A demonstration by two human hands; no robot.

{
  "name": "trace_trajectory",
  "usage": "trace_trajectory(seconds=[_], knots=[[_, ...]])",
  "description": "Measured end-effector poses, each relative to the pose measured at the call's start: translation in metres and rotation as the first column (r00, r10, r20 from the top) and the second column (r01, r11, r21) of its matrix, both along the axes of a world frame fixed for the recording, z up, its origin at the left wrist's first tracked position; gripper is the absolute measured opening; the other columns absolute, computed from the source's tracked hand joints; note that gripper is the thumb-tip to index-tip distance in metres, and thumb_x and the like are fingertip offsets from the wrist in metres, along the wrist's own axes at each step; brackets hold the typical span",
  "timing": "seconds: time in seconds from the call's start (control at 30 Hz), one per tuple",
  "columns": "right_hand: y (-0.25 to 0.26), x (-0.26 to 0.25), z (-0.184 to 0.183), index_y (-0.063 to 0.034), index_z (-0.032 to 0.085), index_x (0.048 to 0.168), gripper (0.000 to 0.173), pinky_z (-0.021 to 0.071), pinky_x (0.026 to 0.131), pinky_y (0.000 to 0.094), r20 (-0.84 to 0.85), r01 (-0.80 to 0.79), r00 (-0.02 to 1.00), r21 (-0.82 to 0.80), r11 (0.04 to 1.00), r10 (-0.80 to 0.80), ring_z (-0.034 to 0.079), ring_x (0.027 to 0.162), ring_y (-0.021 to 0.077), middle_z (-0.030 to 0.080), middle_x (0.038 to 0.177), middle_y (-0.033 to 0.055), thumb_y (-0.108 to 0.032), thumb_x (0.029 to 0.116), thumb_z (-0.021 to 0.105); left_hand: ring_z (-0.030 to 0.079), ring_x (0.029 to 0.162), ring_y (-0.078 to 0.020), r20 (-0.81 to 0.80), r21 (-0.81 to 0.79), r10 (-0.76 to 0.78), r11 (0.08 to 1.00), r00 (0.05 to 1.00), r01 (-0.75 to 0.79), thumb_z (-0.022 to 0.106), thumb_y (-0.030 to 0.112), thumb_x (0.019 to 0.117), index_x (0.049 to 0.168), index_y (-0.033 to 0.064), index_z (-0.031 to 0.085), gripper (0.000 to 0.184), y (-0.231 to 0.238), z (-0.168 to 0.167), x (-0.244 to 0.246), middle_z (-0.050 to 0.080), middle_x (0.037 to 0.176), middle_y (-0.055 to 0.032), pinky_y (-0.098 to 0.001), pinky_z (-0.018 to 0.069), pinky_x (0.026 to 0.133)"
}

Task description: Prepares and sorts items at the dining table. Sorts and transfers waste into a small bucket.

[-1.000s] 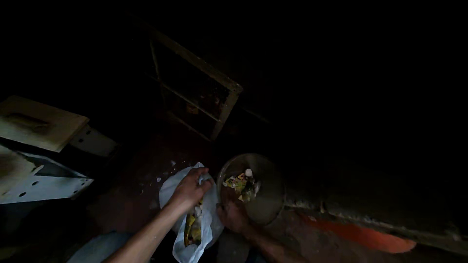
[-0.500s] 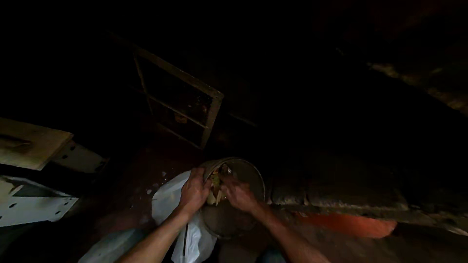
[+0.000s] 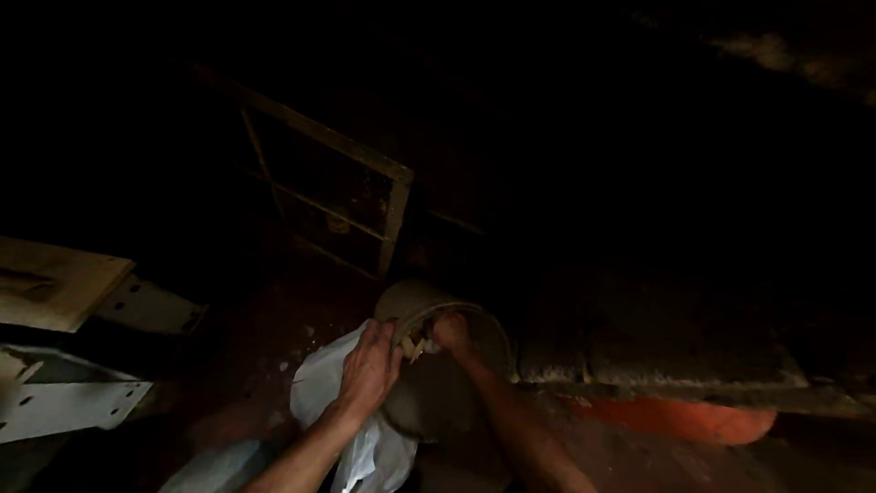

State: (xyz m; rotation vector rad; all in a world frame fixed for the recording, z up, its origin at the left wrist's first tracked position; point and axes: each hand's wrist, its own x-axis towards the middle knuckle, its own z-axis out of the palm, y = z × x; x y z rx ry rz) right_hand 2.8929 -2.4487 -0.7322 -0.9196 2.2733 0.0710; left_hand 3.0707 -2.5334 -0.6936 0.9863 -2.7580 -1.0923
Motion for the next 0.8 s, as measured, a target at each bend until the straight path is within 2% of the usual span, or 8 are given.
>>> trace_trajectory(seconds=[0.17,0.23,0.3,0.37,0.43,0.6,0.7,0.8], knots=[[0.009,0.013,-0.01,-0.0055,0.044,0.155,0.059,0.0273,0.124,0.0521,0.106,0.221,0.968,0.071,0.973,-0.228,0.035,0.151,0.0338,0.041,0.162,0.0169,-0.041,0.108,0.05,0.068,0.109,-0.0369,-0.016,-0.035,-0.027,0.999,1.0,0.026,0.056,0.021,0.1023,0.141,0.0058,0.059,0.041,0.009,-0.002,0.005,0.058,0.134,-0.0229,-0.0497,0.0579,0.089],[0.019,0.013,-0.073,-0.0077,0.035,0.16,0.084,0.0267,0.123,0.0574,0.081,0.192,0.979,-0.036,0.981,-0.189,0.028,0.153,0.0385,0.03,0.166,0.0202,-0.061,0.099,0.053,0.068,0.109,-0.0372,0.01,-0.04,0.003,0.999,1.0,-0.003,0.054,0.021,0.1028,0.141,0.0038,0.058,0.042,0.009,-0.002,0.006,0.057,0.136,-0.0242,-0.0487,0.0578,0.091],[0.032,0.024,-0.113,-0.0095,0.027,0.164,0.095,0.027,0.123,0.0588,0.177,0.181,0.971,-0.111,0.977,-0.16,0.028,0.153,0.0402,0.026,0.167,0.0217,-0.066,0.094,0.059,0.067,0.112,-0.0369,0.06,-0.011,0.018,1.0,0.998,-0.017,0.052,0.022,0.1045,0.143,0.0035,0.055,0.043,0.004,0.001,0.006,0.055,0.139,-0.0241,-0.0484,0.0565,0.094],[0.033,0.027,-0.11,-0.0095,0.048,0.153,0.076,0.0385,0.118,0.055,0.185,0.196,0.969,-0.187,0.963,-0.161,0.048,0.142,0.0346,0.05,0.154,0.0188,-0.06,0.0971,0.058,0.066,0.113,-0.0372,0.069,0.001,0.025,1.0,0.997,-0.025,0.051,0.023,0.1049,0.143,0.0027,0.055,0.044,0.001,0.002,0.005,0.056,0.138,-0.0243,-0.0492,0.0559,0.095],[0.017,0.017,-0.079,-0.0079,0.055,0.148,0.058,0.0432,0.114,0.0532,0.088,0.262,0.965,-0.206,0.943,-0.249,0.055,0.136,0.0345,0.058,0.146,0.019,-0.047,0.1052,0.049,0.067,0.109,-0.0386,0.042,-0.007,0.026,1.0,0.999,-0.026,0.052,0.024,0.105,0.14,0.0009,0.056,0.042,0.001,0.001,0.006,0.057,0.134,-0.0253,-0.0513,0.0568,0.092],[-0.021,0.006,-0.055,0.0021,0.054,0.145,0.056,0.0336,0.12,0.0554,0.099,0.254,0.965,-0.108,0.961,-0.244,0.042,0.145,0.0399,0.049,0.153,0.0246,-0.037,0.1047,0.056,0.069,0.103,-0.0394,-0.004,-0.048,-0.005,0.999,1.0,0.005,0.054,0.018,0.1026,0.14,0.0008,0.056,0.041,0.006,-0.004,0.009,0.058,0.132,-0.026,-0.0517,0.0586,0.087],[-0.017,0.041,-0.106,-0.0018,0.035,0.159,0.075,0.0245,0.125,0.0559,0.109,0.131,0.987,-0.153,0.979,-0.115,0.023,0.154,0.044,0.023,0.167,0.0267,-0.041,0.1006,0.06,0.069,0.103,-0.0385,0.002,-0.083,0.012,0.996,1.0,-0.011,0.053,0.019,0.1033,0.139,0.0007,0.057,0.04,0.005,-0.008,0.009,0.059,0.131,-0.0256,-0.0503,0.0591,0.087],[-0.003,0.053,-0.113,-0.0053,0.039,0.157,0.07,0.0192,0.126,0.0565,0.111,0.053,0.993,-0.117,0.992,-0.04,0.028,0.153,0.0395,0.034,0.163,0.0227,-0.041,0.1003,0.06,0.07,0.098,-0.0378,-0.04,-0.13,0.006,0.991,0.999,-0.011,0.053,0.02,0.1028,0.136,0.0006,0.059,0.039,0.005,-0.013,0.007,0.061,0.127,-0.0252,-0.0501,0.0602,0.082]])
